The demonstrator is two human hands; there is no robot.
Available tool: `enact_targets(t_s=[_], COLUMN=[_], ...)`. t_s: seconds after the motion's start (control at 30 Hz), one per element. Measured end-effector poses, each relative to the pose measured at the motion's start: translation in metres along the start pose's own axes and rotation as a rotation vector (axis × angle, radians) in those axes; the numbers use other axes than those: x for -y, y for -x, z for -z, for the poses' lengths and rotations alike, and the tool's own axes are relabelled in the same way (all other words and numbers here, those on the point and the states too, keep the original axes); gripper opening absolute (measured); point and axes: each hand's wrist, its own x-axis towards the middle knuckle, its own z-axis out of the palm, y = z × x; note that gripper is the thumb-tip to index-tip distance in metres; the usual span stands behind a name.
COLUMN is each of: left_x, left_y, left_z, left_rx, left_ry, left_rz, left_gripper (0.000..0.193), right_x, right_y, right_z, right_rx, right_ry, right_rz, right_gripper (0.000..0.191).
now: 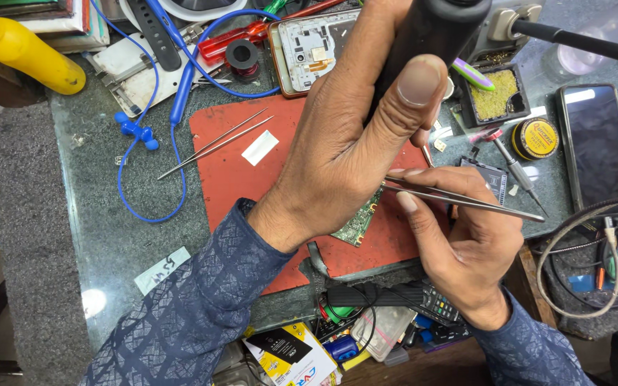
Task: The person uses a hot air gun and tweezers to reflow solder and reposition a small component on a green circuit board. The person repeatedly heats the component and adjusts its position with tweezers while the board rests on a red mat.
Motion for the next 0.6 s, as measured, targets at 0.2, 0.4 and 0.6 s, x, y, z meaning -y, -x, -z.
enact_targets(t_s=[0.2,0.4,0.6], left_x=[0.0041,0.0043,0.0036], left_y=[-0.0001,0.0014,0.0018], left_z=[-0.0010,-0.0017,-0.0004], left_rx=[-0.012,-0.021,-0.019], left_ry=[-0.008,-0.029,-0.004], left_rz=[-0.004,-0.014,-0.021], left_gripper=[0.059,0.063,0.066], right_x=[-0.0018,-0.0024,-0.0016], right_y=[0.0019,0.0029,0.0014], right_z=[-0.0009,-0.0011,-0.0029], right_rx=[-0.007,-0.025,-0.012], right_ry=[-0.002,0.064,-0.001], right_rz=[-0.026,-0.054,-0.031], right_gripper=[0.020,0.019,0.019])
